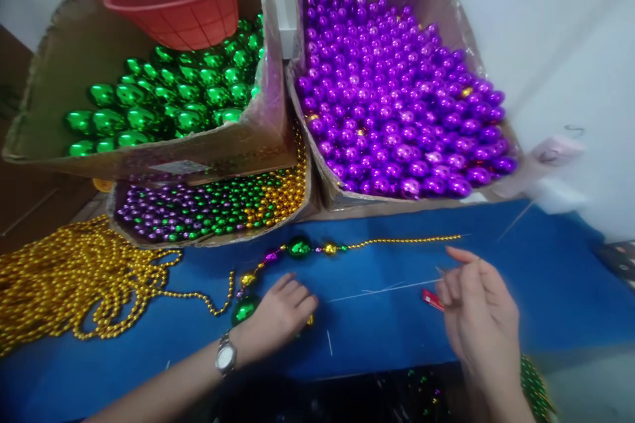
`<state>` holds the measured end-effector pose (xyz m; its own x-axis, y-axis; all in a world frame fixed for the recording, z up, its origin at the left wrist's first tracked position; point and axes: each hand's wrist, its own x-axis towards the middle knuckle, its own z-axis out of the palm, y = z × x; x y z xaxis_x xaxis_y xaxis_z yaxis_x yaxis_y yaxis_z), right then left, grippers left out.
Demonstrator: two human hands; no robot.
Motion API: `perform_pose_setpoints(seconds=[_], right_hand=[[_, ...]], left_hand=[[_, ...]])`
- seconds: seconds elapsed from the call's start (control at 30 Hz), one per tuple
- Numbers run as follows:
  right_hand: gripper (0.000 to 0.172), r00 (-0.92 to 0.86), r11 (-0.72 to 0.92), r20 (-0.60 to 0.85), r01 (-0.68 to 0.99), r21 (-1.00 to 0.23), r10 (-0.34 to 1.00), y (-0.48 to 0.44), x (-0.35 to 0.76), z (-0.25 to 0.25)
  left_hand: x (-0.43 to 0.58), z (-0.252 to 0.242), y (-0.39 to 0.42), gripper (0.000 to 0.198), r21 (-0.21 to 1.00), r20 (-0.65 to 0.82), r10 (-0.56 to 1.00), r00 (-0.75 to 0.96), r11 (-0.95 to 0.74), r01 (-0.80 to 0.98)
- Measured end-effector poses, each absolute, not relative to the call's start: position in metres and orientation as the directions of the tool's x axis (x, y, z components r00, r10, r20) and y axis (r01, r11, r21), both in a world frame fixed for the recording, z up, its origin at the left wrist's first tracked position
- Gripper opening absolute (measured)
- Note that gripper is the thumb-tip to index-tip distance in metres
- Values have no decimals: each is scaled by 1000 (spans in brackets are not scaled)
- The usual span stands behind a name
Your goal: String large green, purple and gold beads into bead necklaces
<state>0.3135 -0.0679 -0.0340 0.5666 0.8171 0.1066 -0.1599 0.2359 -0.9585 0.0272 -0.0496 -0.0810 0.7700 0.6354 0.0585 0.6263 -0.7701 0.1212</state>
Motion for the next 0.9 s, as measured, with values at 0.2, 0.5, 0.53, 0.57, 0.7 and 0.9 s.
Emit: perform_pose_setpoints(seconds=[0.2,0.5,0.53,0.57,0.7,0.9], right_hand=[[26,523,210,101,-152,-966,846,-65,322,-29],[24,595,272,158,-106,-956,788,-63,336,-23],[24,606,276,161,-101,-956,779,-63,338,-22],[23,620,281,162,-99,-955,767,-63,341,-20],[21,674,286,127,-130,-949,727,-65,352,-15],[19,708,280,85,-164,-946,701,-65,352,-11]], left_hand=[[31,-79,-68,33,265,19,669,743,-720,642],[35,-94,-84,36,228,-43,597,801,-775,590],[34,-94,-83,35,218,-60,595,802,-776,592],[32,-94,-80,34,206,-76,599,797,-773,600],[17,-83,-65,36,142,-118,640,759,-746,651],[-4,-76,-53,48,2,-117,709,695,-700,714]])
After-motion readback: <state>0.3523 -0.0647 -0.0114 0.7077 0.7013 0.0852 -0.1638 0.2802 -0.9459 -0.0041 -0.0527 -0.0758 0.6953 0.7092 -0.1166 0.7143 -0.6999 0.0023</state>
